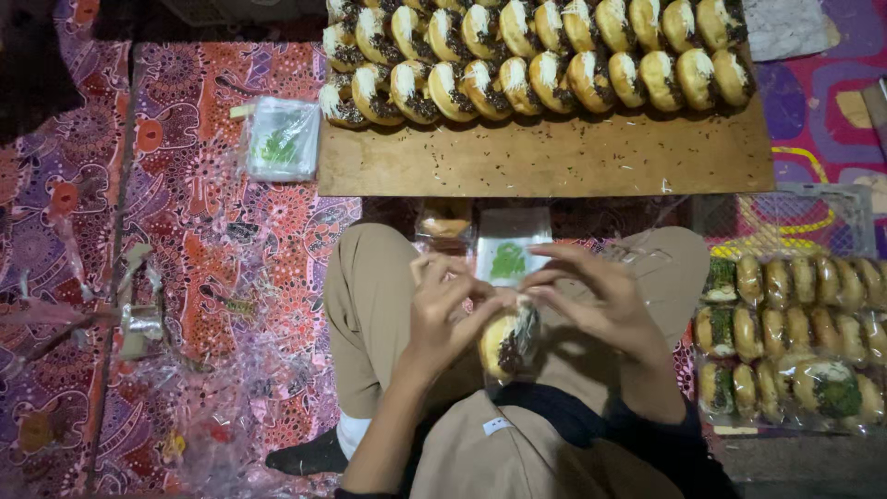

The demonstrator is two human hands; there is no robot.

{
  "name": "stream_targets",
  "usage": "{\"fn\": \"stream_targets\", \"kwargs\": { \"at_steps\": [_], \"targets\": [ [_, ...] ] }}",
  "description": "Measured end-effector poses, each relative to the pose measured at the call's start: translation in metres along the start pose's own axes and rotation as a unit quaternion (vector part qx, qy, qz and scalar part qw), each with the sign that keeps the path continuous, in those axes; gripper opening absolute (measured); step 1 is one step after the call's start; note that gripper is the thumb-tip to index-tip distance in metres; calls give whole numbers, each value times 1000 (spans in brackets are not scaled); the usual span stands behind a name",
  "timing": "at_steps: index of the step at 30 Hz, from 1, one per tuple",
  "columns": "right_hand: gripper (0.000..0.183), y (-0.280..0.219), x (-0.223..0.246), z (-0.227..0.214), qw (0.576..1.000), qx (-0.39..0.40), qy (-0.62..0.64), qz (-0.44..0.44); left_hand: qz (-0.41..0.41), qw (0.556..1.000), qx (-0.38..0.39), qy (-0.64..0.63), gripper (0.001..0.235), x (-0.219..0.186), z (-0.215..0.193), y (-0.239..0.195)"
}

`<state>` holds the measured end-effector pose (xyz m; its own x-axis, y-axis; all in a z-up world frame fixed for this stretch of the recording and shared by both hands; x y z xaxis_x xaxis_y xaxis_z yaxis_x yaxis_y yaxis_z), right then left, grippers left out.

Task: The person sits on the floor and repeatedly picks up round pastries from a wooden board, places them into clear plastic bags, and sets the packaged items into a nearby crate.

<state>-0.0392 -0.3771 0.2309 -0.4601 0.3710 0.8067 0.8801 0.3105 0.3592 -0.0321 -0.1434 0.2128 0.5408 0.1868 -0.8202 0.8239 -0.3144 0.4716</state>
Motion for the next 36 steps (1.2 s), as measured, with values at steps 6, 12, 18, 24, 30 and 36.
{"fn": "stream_targets", "kwargs": {
  "at_steps": [6,12,18,24,30,36],
  "targets": [
    [24,-7,28,0,999,-24,29,35,207,971,58,101,22,-57,-10,5],
    [23,10,42,-7,983,-33,-152,-101,251,962,51,95,29,-60,-22,12],
    [31,-2,-6,23,874,-140,-407,-225,185,973,24,133,35,-60,-28,5],
    [44,8,-100,-30,766,93,-602,207,101,988,-93,68,13,-50,-52,-8],
    [91,4,-53,25,986,135,32,96,-55,962,-210,-162,10,-9,-25,-34],
    [21,42,-55,107,930,72,343,115,-291,841,-364,-274,9,44,-26,-53]
  ]
}}
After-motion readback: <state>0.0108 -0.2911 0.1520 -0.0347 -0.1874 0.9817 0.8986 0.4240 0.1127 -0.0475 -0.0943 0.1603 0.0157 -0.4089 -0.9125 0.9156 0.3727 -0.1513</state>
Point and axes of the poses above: each hand's wrist, its own y-axis towards the middle knuckle, its own z-axis out of the palm, x = y × z, the point moved 1 cm from there along y, towards the middle knuckle, and after that the axes turned 12 degrees about -y, right-handed, at the moved point
